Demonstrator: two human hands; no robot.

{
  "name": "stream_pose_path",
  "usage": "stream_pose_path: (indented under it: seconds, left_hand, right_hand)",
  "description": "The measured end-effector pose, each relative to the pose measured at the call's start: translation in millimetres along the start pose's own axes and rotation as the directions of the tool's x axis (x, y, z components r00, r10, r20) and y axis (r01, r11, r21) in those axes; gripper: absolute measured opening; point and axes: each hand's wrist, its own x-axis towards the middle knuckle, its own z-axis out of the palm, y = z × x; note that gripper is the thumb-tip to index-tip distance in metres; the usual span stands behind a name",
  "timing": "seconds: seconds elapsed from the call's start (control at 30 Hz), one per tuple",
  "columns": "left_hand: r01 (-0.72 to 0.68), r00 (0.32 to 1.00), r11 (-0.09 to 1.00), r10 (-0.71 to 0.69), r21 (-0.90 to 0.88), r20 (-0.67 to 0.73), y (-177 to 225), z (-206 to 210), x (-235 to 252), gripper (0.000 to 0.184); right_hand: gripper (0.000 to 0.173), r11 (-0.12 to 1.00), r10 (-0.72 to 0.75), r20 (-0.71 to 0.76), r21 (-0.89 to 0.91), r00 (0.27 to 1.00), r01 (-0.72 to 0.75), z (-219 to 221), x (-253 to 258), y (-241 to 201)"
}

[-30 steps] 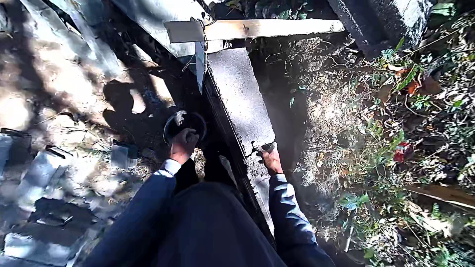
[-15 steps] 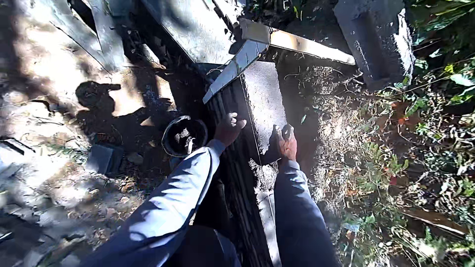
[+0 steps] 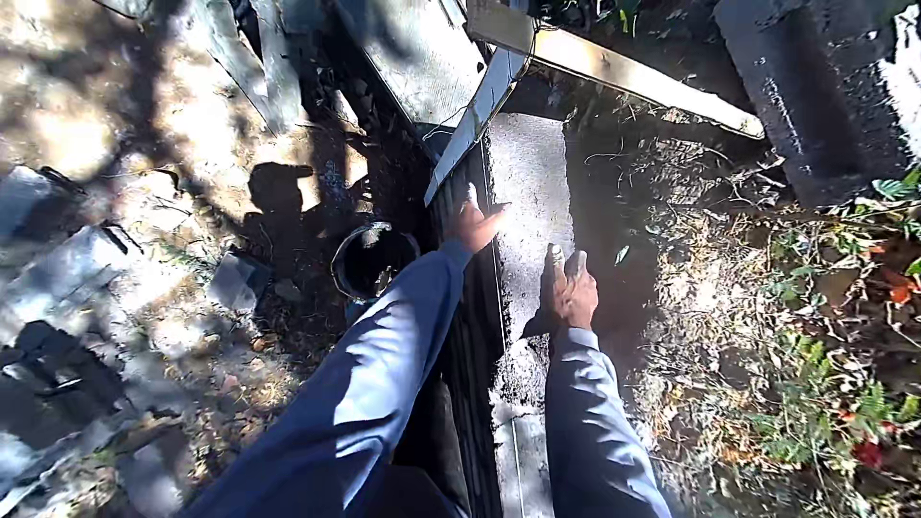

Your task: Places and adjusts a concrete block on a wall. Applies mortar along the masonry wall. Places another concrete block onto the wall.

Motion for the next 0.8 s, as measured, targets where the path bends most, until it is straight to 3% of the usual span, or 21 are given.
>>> stream_pose_path:
  seconds: [0.37,0.53,0.8]
  left_hand:
    - [0.153,0.988,0.988,-0.152,0.026,-0.035,27,1,5,0.073]
    - [0.232,0.971,0.969,-0.235,-0.091,-0.034,26,-1,12,0.078]
    - [0.286,0.956,0.951,-0.292,-0.119,-0.035,14,6,14,0.080]
  right_hand:
    - [0.083,0.998,-0.055,0.026,-0.031,0.998,0.056,-7,5,-1]
    - [0.089,0.998,-0.063,0.036,-0.010,0.997,0.063,-4,9,3]
    - [0.088,0.999,-0.021,0.065,-0.039,0.998,0.024,-7,1,1]
